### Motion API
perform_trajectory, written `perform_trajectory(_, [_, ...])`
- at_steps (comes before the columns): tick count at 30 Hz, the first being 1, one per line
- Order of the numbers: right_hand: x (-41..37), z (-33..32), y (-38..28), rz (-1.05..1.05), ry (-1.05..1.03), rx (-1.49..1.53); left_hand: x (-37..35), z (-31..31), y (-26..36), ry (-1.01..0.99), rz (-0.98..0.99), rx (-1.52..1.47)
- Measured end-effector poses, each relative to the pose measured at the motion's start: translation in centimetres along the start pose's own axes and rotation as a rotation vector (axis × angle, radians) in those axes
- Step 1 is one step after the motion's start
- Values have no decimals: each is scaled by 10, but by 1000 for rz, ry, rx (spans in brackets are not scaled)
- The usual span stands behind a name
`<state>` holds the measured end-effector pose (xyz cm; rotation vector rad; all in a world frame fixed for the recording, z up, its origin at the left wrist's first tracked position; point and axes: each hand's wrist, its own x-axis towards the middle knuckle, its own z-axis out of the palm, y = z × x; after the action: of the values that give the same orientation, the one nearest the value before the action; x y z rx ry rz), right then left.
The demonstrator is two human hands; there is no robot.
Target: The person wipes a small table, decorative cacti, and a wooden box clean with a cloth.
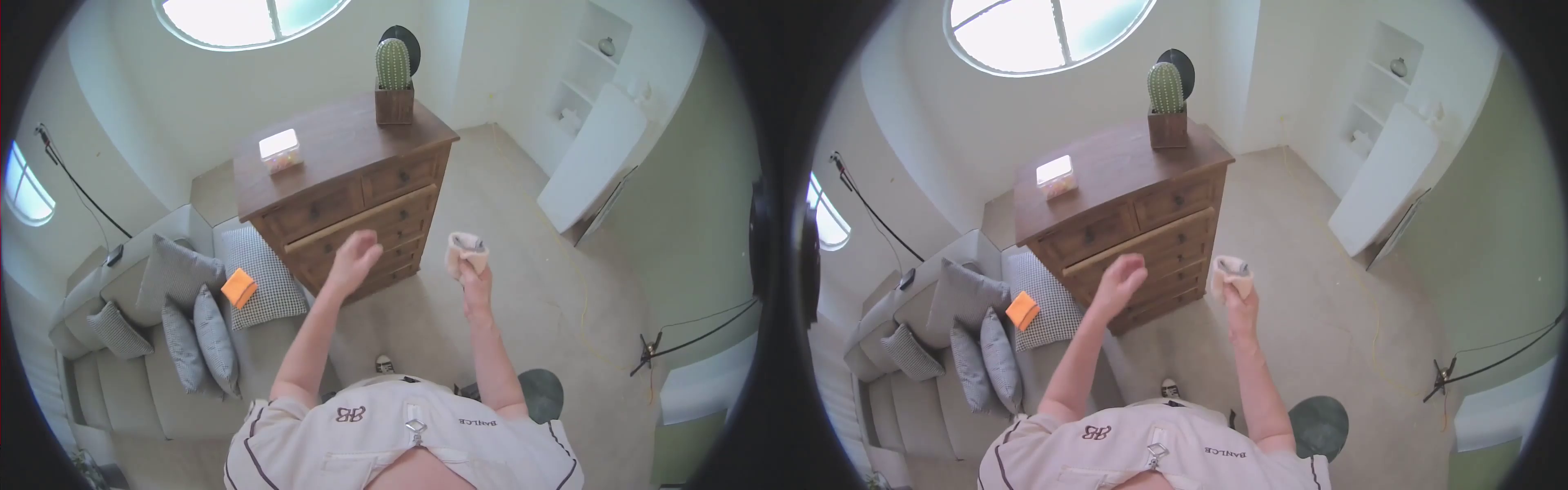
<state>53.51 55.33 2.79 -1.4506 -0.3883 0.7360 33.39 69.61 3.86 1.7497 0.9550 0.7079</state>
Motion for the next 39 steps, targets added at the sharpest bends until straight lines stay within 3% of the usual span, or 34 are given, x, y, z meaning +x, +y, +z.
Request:
perform_trajectory(3, [45,17,-20,-48,23,55,72,-11,34,54,105,30])
perform_trajectory(9, [144,62,-64,-114,16,135,182,-33,60,123,112,-16])
perform_trajectory(17, [307,144,-109,-83,-107,377,291,-22,46,265,16,-381])
perform_trajectory(21, [377,195,-92,-70,-176,440,354,-10,45,383,9,-575])
perform_trajectory(24, [370,212,-103,-29,-272,248,368,9,63,432,69,-699])
perform_trajectory(33, [320,230,-112,96,-446,349,324,15,82,704,-12,-539])
perform_trajectory(39, [306,238,-114,106,-591,350,293,-1,78,723,101,-449])
